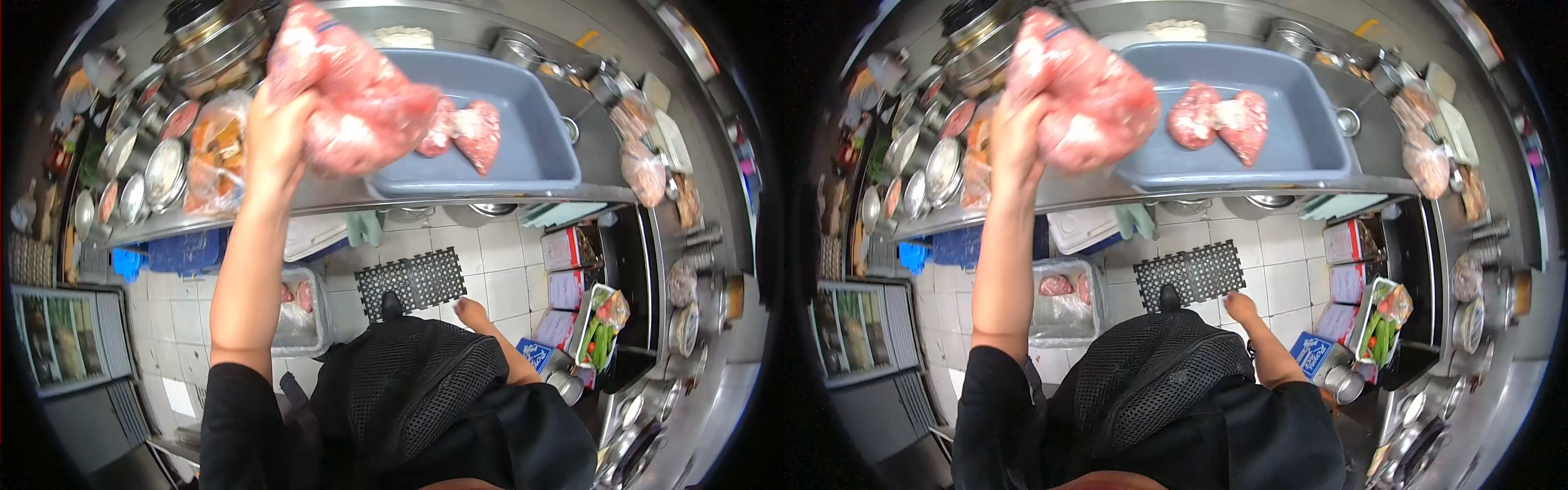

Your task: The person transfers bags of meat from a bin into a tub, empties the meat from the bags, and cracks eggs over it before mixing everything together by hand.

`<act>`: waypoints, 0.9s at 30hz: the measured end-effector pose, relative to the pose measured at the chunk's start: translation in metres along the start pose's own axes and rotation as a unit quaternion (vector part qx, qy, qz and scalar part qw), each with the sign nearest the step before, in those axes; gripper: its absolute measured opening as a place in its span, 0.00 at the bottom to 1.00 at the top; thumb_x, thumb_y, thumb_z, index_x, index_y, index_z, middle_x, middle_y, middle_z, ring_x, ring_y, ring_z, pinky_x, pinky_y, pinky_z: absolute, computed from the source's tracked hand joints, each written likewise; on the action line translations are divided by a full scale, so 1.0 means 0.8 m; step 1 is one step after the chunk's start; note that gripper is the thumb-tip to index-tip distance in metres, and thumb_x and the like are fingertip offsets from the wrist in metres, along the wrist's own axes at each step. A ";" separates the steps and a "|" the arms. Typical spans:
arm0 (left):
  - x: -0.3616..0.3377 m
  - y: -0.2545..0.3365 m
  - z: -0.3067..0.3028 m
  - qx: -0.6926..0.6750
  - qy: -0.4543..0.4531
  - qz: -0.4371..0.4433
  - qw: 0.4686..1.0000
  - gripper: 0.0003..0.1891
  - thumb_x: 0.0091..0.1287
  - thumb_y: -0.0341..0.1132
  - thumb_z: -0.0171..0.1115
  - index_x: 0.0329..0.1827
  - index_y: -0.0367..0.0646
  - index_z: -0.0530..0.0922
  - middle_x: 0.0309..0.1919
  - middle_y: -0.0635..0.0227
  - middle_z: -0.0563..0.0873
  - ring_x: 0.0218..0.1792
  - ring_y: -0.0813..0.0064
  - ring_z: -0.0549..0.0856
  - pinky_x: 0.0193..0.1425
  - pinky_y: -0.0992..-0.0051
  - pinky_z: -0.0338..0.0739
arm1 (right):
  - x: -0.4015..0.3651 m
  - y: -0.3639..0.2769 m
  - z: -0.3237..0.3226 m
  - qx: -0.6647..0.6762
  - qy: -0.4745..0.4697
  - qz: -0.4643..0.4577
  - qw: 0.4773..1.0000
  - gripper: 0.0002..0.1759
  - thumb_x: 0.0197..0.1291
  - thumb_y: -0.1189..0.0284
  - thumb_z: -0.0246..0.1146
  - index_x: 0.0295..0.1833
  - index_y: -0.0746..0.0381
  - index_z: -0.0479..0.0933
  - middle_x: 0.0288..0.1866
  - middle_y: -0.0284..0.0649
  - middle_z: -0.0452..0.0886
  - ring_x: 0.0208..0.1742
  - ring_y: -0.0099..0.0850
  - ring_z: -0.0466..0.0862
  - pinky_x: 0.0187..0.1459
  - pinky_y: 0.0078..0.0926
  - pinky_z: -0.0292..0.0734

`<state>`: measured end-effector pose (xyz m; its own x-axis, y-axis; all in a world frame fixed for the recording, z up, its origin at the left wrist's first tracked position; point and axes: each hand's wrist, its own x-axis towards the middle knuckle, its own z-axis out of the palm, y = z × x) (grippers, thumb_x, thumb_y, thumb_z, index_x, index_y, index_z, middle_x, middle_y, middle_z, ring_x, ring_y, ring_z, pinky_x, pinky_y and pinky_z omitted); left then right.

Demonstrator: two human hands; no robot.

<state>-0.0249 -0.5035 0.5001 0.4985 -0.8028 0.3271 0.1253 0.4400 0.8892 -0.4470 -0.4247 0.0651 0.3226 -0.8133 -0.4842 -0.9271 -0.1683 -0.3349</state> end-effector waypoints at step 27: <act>-0.353 -0.100 -0.461 0.211 0.470 -0.215 0.830 0.12 0.69 0.41 0.54 0.46 0.42 0.75 0.34 0.68 0.82 0.28 0.78 0.80 0.31 0.79 0.74 | 0.107 -0.483 -0.178 0.068 0.060 -0.461 0.883 0.12 0.56 0.66 0.61 0.44 0.60 0.77 0.47 0.46 0.79 0.50 0.43 0.77 0.51 0.36 0.72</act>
<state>0.1408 -0.1632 0.2187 0.9591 -0.0932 -0.2673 0.2527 -0.1441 0.9568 -0.0881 -0.5086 0.2682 0.8978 -0.4202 0.1318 -0.2466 -0.7277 -0.6401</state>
